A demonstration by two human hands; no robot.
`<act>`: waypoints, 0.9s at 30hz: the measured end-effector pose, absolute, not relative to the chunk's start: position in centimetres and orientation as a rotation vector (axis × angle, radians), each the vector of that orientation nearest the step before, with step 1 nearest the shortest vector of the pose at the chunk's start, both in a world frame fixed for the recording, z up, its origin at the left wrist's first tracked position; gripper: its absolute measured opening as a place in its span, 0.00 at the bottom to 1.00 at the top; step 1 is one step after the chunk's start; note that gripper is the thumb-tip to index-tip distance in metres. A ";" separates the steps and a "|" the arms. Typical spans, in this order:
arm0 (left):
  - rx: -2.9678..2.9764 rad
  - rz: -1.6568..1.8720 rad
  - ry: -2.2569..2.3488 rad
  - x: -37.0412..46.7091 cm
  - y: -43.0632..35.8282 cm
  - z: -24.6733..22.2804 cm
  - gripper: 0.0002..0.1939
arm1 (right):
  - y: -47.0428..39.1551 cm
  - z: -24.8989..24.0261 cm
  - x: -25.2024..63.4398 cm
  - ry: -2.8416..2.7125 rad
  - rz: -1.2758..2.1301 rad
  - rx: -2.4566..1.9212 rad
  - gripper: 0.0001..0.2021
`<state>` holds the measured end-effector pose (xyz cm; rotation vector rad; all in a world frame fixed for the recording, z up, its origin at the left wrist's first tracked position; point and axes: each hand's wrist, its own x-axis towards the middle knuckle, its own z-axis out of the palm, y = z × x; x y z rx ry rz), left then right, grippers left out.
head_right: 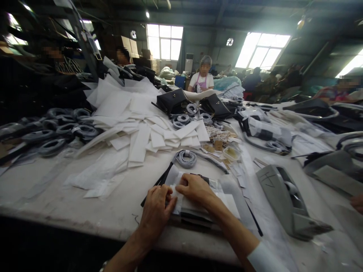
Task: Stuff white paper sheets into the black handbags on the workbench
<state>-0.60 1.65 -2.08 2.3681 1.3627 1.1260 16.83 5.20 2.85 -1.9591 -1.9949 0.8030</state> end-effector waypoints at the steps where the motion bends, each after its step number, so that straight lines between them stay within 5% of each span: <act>1: 2.379 1.118 1.359 -0.6 1.7 -2.1 0.12 | 5.2 2.8 16.8 -1.987 0.804 -1.959 0.06; 10: 2.654 0.994 1.397 -0.3 1.7 -2.1 0.04 | 5.0 1.0 16.8 -1.840 0.739 -1.981 0.05; 27: 3.089 1.208 1.081 -0.8 -0.1 -3.2 0.18 | 4.8 2.5 16.3 -1.713 0.388 -2.053 0.05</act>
